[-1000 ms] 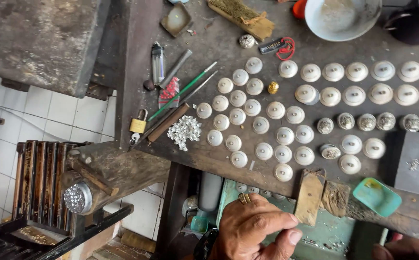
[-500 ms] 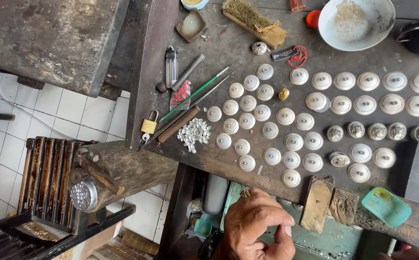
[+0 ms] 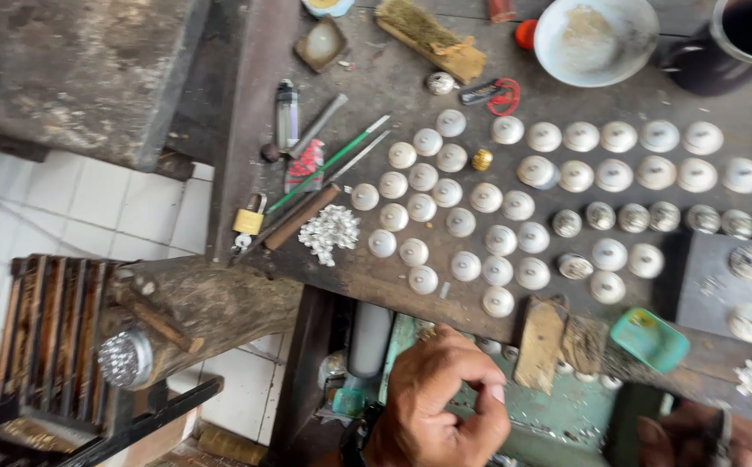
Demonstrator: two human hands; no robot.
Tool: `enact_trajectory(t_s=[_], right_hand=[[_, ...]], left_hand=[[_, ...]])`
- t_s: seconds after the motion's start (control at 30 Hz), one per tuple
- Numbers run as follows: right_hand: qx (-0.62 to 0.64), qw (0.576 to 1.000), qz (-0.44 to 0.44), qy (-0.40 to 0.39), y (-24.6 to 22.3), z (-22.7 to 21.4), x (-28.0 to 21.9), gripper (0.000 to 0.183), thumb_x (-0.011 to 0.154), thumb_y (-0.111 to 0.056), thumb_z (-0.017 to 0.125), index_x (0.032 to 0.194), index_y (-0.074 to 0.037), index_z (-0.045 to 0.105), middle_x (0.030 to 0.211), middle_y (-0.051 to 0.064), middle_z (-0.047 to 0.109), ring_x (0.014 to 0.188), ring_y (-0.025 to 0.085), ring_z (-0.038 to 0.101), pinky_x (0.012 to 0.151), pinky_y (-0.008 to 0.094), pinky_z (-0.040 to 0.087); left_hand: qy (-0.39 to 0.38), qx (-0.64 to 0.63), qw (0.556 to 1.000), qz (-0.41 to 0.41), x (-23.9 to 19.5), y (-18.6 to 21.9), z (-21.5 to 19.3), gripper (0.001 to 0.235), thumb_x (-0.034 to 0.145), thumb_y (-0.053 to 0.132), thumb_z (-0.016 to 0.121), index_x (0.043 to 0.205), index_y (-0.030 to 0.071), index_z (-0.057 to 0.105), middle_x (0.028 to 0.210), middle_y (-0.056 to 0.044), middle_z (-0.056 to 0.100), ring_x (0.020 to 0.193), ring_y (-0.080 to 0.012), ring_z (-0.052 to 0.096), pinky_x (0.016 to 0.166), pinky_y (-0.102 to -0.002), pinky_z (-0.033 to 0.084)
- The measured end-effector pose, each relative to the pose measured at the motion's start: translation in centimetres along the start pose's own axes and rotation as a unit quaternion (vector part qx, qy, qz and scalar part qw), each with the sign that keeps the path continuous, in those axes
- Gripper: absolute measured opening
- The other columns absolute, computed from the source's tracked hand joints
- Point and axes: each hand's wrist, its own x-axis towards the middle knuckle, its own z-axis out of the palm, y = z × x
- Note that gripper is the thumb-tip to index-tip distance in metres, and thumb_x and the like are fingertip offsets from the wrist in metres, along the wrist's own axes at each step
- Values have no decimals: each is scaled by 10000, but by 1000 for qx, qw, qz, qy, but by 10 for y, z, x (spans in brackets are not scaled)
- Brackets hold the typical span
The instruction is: The person is using pliers to attach small silver rings and decorative elements to larger silver jewelry components on a workshop bench.
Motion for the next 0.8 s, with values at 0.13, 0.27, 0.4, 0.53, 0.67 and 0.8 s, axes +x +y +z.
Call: enact_trajectory(t_s=[0.13, 0.27, 0.4, 0.53, 0.67, 0.8], right_hand=[[5, 996, -71, 60, -84, -18, 0, 306, 860, 29, 683, 646, 26, 463, 822, 107, 564, 633, 164, 447, 616, 265, 352], [25, 981, -187, 50, -84, -22, 8, 235, 823, 57, 656, 670, 25, 480, 802, 125, 573, 624, 174, 501, 601, 255, 392], [33, 945, -319, 70, -70, -21, 16, 316, 823, 61, 642, 619, 19, 404, 761, 161, 576, 669, 245, 530, 601, 293, 407], [34, 914, -402, 47, -57, -26, 21, 268, 814, 47, 620, 657, 42, 403, 737, 186, 585, 655, 269, 520, 588, 329, 423], [12, 911, -410, 50, -56, -30, 17, 242, 849, 25, 625, 717, 51, 423, 771, 179, 587, 696, 304, 535, 632, 357, 442], [22, 911, -409, 45, -57, -31, 17, 244, 846, 23, 625, 706, 33, 425, 769, 153, 581, 728, 287, 536, 635, 339, 455]], left_hand=[[-11, 0, 998, 69, 4, -7, -4, 30, 795, 27, 492, 785, 49, 508, 691, -59, 548, 590, -196, 509, 581, -288, 440], [55, 93, 987, 119, 7, -22, -14, 30, 808, 35, 519, 835, 27, 525, 758, -81, 577, 665, -182, 563, 611, -266, 476], [161, 245, 949, 115, 14, -28, -38, 86, 866, 48, 535, 939, 15, 565, 846, -98, 576, 724, -205, 579, 627, -284, 475], [197, 312, 924, 103, 19, -45, -63, 110, 875, 23, 538, 953, -6, 609, 912, -142, 550, 661, -182, 527, 580, -298, 473], [159, 364, 918, 2, 15, -48, -78, 205, 828, 16, 563, 1027, -7, 603, 950, -142, 553, 727, -222, 574, 661, -350, 492], [114, 392, 911, -61, 10, -52, -80, 222, 788, -5, 575, 1006, 3, 615, 932, -133, 565, 708, -247, 586, 706, -377, 453]])
